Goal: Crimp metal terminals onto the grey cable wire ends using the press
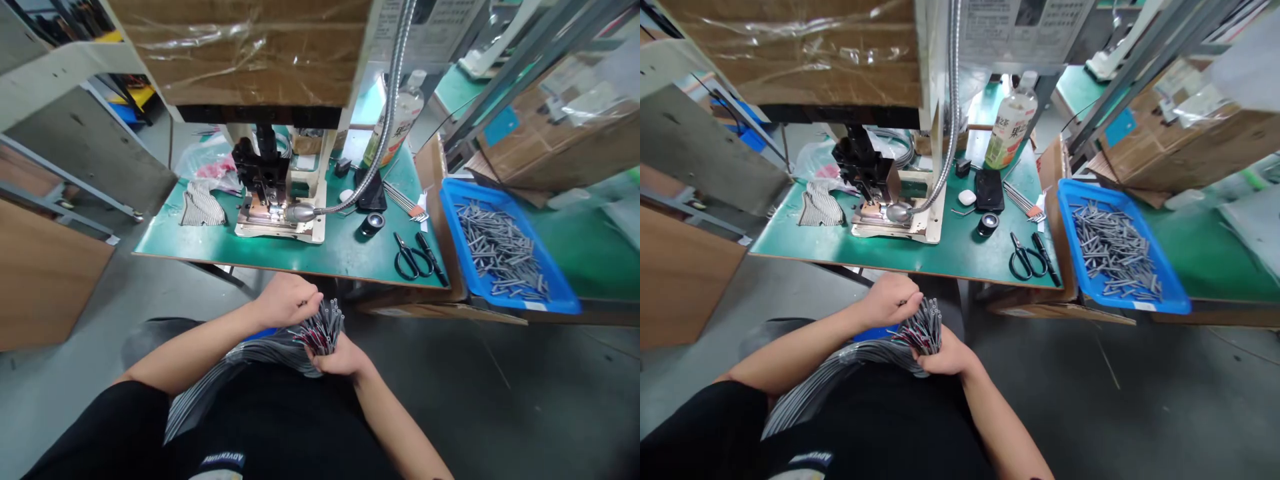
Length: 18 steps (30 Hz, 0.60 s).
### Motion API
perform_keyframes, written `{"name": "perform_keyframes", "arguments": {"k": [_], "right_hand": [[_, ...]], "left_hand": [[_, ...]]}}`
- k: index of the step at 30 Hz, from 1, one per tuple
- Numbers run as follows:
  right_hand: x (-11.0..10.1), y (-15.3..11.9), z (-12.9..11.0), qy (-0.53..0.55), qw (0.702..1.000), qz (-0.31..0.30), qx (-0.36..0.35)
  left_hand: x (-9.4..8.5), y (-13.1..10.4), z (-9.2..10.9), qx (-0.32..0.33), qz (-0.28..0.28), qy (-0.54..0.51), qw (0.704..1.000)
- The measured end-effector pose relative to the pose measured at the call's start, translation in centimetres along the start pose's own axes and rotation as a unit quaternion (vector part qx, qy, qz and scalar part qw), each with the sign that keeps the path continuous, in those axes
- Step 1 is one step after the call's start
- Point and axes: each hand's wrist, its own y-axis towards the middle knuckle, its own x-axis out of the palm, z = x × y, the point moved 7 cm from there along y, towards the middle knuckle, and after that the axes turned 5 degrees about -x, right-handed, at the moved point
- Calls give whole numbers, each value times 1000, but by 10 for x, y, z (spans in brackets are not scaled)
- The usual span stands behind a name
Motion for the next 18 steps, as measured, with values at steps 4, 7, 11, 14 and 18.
{"name": "perform_keyframes", "arguments": {"k": [4,7,11,14,18], "right_hand": [[1,-1,-7,3,1000,9,-10],[3,-2,-7,2,1000,17,-25],[2,-6,0,17,999,26,-35],[-1,-10,3,22,999,31,-36],[-3,-9,-3,14,998,31,-46]], "left_hand": [[3,-2,5,-24,16,-11,1000],[25,4,-15,-128,-15,-83,988],[34,15,-19,-106,-10,-80,991],[20,13,-7,-49,9,-59,997],[11,6,7,-25,36,-77,996]]}}
